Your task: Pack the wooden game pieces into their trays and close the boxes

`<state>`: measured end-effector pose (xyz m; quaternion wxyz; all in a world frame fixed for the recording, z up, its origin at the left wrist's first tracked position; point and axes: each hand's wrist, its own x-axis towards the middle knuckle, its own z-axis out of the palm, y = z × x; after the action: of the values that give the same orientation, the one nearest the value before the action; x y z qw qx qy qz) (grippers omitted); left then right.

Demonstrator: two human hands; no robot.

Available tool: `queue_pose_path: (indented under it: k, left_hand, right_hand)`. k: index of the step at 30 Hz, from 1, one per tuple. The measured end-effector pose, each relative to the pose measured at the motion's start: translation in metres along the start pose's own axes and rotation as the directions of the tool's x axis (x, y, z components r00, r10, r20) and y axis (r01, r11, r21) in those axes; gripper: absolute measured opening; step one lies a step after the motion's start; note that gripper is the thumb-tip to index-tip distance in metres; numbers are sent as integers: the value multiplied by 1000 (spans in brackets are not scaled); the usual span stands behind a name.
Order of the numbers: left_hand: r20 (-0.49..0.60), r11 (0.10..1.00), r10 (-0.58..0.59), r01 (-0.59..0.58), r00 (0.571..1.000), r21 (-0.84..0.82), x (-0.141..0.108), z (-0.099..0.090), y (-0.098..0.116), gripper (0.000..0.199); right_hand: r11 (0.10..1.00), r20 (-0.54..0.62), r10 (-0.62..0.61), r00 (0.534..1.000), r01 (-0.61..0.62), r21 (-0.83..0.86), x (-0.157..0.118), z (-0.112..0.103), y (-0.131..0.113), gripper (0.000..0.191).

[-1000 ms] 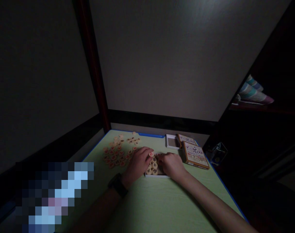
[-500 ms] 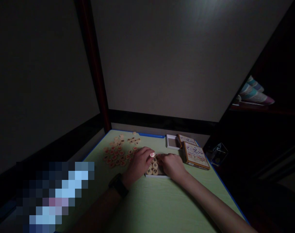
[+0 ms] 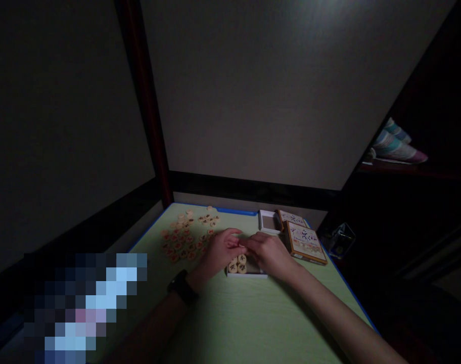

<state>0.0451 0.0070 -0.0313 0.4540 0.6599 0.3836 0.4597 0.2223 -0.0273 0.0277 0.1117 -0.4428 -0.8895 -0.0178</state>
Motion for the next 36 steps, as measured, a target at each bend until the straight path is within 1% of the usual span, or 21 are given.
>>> queue_pose_path:
  k: [2,3,5,7,9,11,13,14,16,20,22,25,28,31,33,36]
  left_hand:
    - [58,997,-34,37,998,-65,2,-3,-1,38]
    - [65,996,-39,44,997,-77,2,-4,-1,36]
    - [43,998,-31,33,999,-59,3,-6,0,31]
    - [-18,1000,12,-12,1000,21,4,-9,2,24]
    - [-88,981,98,-81,991,178,5,-12,4,14]
    - [-112,912,211,-155,971,380,3,-16,6,11]
    - [-70,808,297,-212,952,549,1,-18,6,13]
    - [-38,762,320,-233,947,605,-1,-19,5,14]
    - [15,697,336,-259,942,668,-3,-18,5,15]
    - [94,646,316,-287,944,707,-6,-15,3,17]
    - [119,640,309,-299,944,708,-6,-15,1,17]
    - [143,637,307,-314,941,704,-5,-15,-3,18]
    - [143,644,310,-318,940,695,-5,-14,-7,17]
    - [116,656,315,-304,942,691,-5,-14,-9,16]
    - [106,662,301,-288,948,692,-6,-14,-8,16]
    - [119,667,259,-266,959,696,-7,-14,-4,17]
  right_hand:
    - [999,-2,-39,999,39,-24,0,2,2,33]
    - [998,0,-44,999,44,-33,0,2,3,32]
    - [999,4,-18,1000,18,-49,-1,0,4,31]
    - [996,12,54,998,-53,-70,-2,-2,5,30]
    - [986,35,140,990,-136,-100,-4,-2,5,29]
    - [973,75,194,978,-182,-143,-5,1,3,30]
    - [964,108,208,972,-185,-193,-6,4,-1,32]
    - [959,119,210,970,-181,-216,-5,6,-3,32]
    - [952,133,214,968,-176,-250,-4,7,-7,32]
    - [952,165,194,967,-145,-270,0,7,-11,30]
    - [957,184,178,967,-126,-262,1,7,-12,30]
    - [961,199,182,963,-131,-243,1,6,-13,28]
    - [960,188,211,959,-167,-223,1,5,-14,27]
    - [955,174,238,955,-198,-219,1,5,-13,28]
    - [950,158,248,956,-209,-231,1,6,-12,27]
    - [943,129,258,957,-220,-250,1,8,-10,25]
